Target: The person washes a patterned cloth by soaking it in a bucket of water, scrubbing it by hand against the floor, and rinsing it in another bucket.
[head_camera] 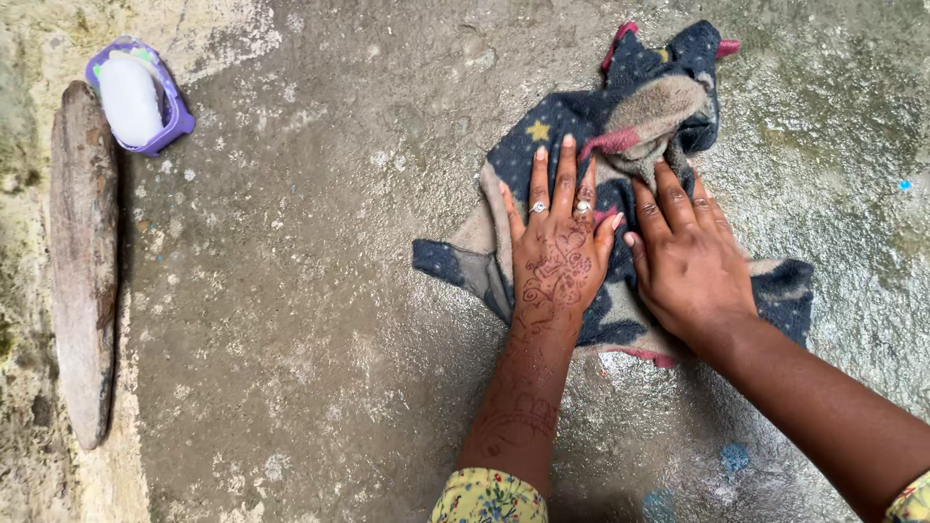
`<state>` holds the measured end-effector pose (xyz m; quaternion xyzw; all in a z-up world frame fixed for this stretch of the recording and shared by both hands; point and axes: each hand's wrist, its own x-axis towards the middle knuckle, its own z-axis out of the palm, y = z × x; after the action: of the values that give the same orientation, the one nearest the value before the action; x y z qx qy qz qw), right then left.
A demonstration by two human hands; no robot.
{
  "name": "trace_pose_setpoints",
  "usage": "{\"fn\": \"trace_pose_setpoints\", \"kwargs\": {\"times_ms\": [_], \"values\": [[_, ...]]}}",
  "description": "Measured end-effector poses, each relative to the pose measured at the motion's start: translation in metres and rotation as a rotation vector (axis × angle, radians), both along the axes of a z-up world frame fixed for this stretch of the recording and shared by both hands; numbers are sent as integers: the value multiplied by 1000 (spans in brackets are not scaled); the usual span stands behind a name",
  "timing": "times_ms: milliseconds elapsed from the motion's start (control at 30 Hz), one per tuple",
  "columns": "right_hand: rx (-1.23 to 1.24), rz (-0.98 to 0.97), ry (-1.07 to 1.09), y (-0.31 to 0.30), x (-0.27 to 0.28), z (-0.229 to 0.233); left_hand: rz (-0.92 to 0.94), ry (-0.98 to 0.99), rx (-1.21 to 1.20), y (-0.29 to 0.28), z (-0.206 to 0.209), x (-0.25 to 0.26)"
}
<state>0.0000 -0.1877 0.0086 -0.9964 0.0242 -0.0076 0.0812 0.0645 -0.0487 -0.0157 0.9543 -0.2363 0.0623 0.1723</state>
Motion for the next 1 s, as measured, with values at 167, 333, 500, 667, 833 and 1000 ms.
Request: {"fn": "trace_pose_setpoints", "kwargs": {"times_ms": [167, 333, 500, 667, 833, 1000], "values": [[4, 63, 42, 34, -9, 1, 62, 8, 25, 38, 0, -19], [57, 159, 39, 70, -15, 6, 162, -1, 49, 78, 5, -41], [39, 276, 71, 101, -22, 10, 288, 64, 155, 113, 16, -70], [61, 482, 98, 131, -29, 10, 418, 144, 219, 146, 24, -94], [58, 684, 273, 159, -29, 9, 523, 135, 330, 181, 24, -116], [81, 772, 238, 158, 4, 0, 602, 209, 400, 180, 17, -99]]}}
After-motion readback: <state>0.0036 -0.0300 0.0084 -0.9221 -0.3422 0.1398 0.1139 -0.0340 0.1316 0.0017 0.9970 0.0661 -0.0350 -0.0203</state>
